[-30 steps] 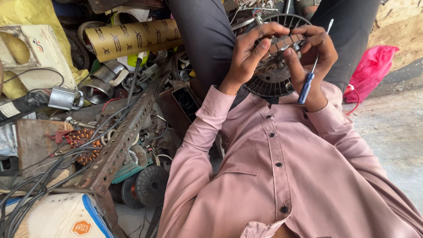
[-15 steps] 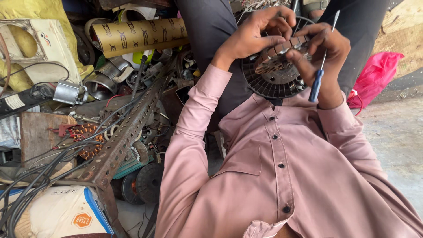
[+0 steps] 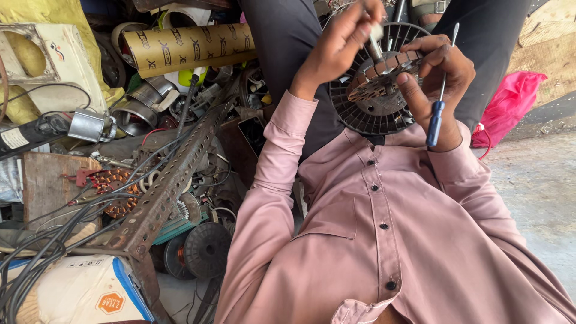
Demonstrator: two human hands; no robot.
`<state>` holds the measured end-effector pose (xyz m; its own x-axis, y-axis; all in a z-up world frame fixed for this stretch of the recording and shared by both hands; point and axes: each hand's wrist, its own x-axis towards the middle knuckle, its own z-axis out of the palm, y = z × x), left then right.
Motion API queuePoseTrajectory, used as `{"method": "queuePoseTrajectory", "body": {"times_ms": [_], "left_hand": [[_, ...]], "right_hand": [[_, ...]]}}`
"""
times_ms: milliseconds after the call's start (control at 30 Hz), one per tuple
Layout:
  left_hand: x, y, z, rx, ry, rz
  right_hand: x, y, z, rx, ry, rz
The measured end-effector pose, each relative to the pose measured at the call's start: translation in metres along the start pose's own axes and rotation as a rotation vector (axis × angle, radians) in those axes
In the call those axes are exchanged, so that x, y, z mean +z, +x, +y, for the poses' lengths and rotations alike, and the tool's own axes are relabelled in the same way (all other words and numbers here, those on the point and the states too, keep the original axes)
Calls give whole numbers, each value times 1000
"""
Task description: The person uses a screwdriver to adjust small components on a circular motor rotor held in their lap. They then use pliers to manipulate wires on the rotor. The work is performed in a cluttered workshop environment.
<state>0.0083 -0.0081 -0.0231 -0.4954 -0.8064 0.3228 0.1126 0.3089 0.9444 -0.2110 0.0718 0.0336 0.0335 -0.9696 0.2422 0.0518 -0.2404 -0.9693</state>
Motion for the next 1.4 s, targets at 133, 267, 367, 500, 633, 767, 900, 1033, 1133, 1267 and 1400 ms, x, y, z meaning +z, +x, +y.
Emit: {"method": "queuePoseTrajectory", "body": {"times_ms": [133,267,367,500,633,767,900,1033,1133,1267,1400], "left_hand": [[-1,1,-7,-116,318,439],[-1,2,24,19,-90,197],[13,-2,40,-27,-401,6],[13,-7,31,-116,-499,-25],[10,-10,10,-151,-545,-50],[9,-4,4,-146,-496,-104],[9,-2,11,-171,-486,-144],[10,-2,17,-111,-453,-199],[14,-5,21,-108,-443,-199],[19,-4,26,-79,-375,-159],[21,-5,26,-50,-370,-155]], "right_hand": [[2,-5,7,11,-34,33],[5,-7,10,25,-60,55],[4,-6,16,-11,-200,61],[0,-2,22,-5,-177,39],[-5,-1,16,75,-43,-7],[-6,0,14,87,-74,0],[-1,-3,14,30,-113,24],[6,1,13,-98,-230,15],[11,0,16,-245,-311,44],[12,-5,21,-267,-386,53],[4,-10,24,-94,-221,15]]}}
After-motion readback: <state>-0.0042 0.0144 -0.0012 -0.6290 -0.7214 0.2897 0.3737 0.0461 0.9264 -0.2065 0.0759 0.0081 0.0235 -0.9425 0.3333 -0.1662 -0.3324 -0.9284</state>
